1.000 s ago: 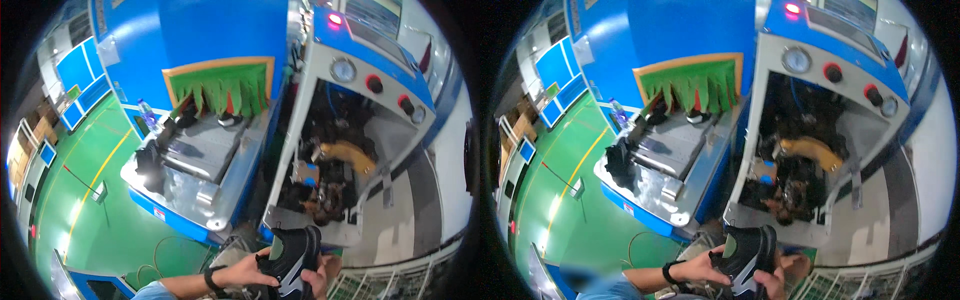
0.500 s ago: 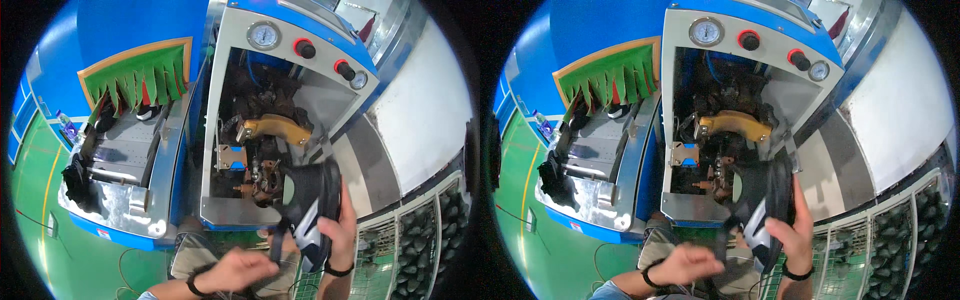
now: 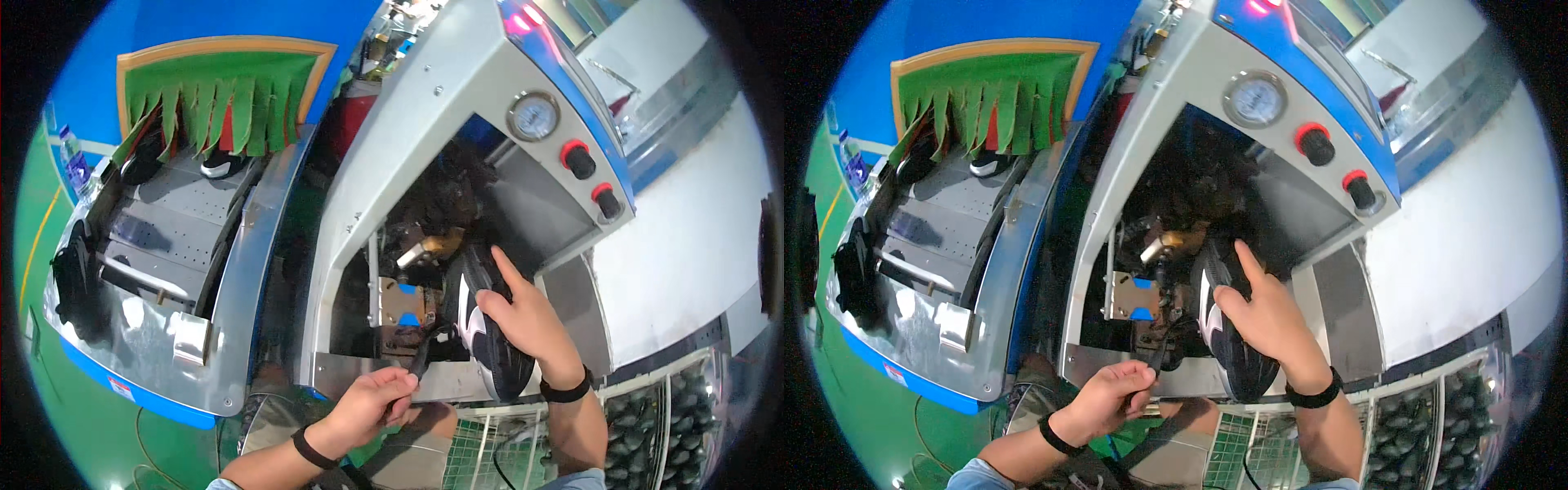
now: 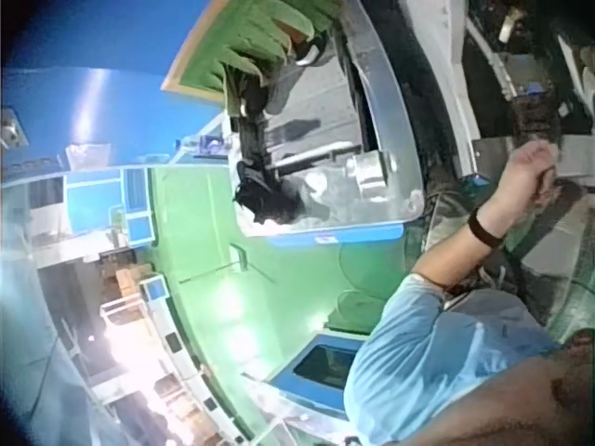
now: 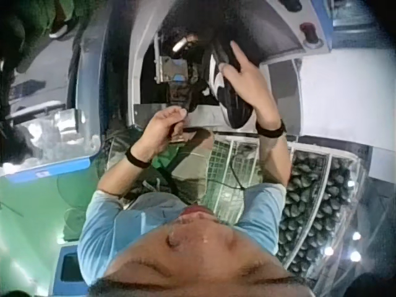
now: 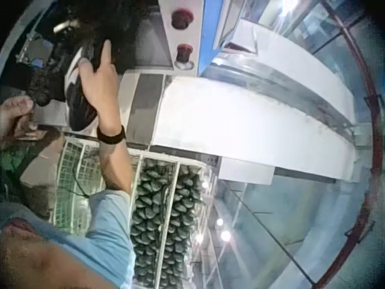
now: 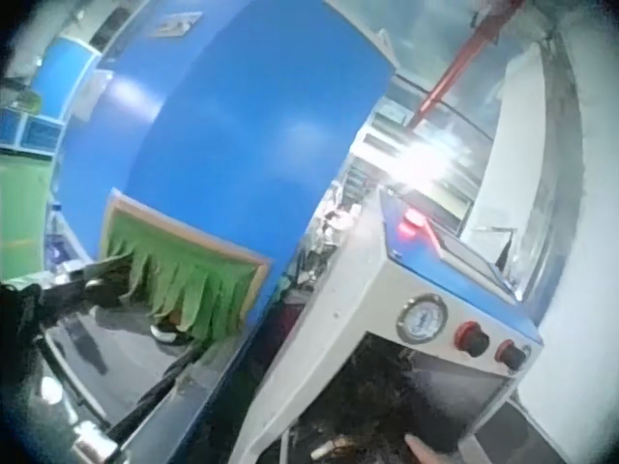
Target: Processing shoes using an industrial machine and a conveyor belt in a factory setting.
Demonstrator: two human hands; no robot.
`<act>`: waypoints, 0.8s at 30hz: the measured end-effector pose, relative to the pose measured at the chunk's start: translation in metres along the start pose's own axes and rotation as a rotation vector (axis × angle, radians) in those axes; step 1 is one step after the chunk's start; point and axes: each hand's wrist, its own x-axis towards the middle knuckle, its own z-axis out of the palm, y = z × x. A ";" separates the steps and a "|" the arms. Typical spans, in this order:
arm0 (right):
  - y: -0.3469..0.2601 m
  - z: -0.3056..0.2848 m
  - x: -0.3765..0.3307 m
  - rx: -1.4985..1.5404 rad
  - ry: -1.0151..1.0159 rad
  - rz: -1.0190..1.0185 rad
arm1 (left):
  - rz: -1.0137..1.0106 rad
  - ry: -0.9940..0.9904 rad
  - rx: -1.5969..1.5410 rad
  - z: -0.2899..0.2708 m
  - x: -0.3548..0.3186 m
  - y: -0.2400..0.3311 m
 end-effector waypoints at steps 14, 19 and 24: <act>0.015 0.023 -0.029 0.005 0.332 -0.285 | -0.014 0.064 0.155 0.006 0.004 -0.060; 0.025 0.020 -0.071 -0.047 0.492 -0.340 | -0.040 0.053 0.433 0.030 -0.023 -0.058; 0.056 0.060 -0.161 -0.022 0.632 -0.332 | -0.007 -0.088 0.490 0.036 -0.043 -0.050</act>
